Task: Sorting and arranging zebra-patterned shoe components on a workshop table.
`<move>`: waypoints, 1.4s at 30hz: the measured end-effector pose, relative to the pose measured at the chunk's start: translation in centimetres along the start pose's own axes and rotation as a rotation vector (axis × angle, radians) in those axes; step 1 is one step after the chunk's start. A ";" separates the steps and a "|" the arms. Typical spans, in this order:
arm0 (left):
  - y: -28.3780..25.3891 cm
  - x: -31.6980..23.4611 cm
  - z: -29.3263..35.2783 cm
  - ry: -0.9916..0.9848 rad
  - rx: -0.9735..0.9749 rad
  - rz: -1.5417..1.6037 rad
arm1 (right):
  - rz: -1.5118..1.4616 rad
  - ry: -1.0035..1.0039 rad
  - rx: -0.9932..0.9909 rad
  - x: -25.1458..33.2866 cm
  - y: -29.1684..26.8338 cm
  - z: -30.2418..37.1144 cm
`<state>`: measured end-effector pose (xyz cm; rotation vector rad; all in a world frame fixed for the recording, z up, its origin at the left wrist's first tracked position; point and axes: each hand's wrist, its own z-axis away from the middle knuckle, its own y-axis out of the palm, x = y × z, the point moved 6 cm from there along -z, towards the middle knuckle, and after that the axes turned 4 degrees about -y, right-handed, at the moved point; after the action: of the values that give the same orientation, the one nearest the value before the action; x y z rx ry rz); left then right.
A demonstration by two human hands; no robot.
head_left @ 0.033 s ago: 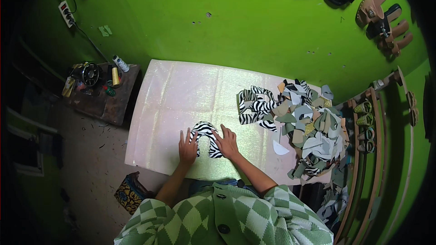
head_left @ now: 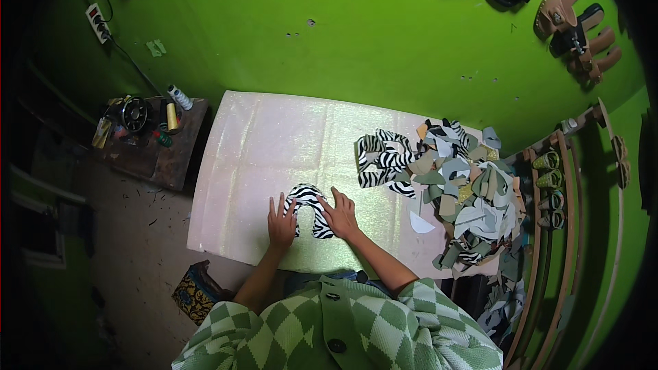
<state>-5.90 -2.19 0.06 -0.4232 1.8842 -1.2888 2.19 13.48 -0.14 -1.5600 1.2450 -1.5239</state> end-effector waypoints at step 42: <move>12.8 -11.4 -2.6 -0.273 0.616 1.025 | -1.088 0.607 -0.346 -18.4 -5.2 14.4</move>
<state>1.27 12.41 -6.08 0.6007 1.0871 -0.9266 19.33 29.65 -4.59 -2.2938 0.9899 -2.7232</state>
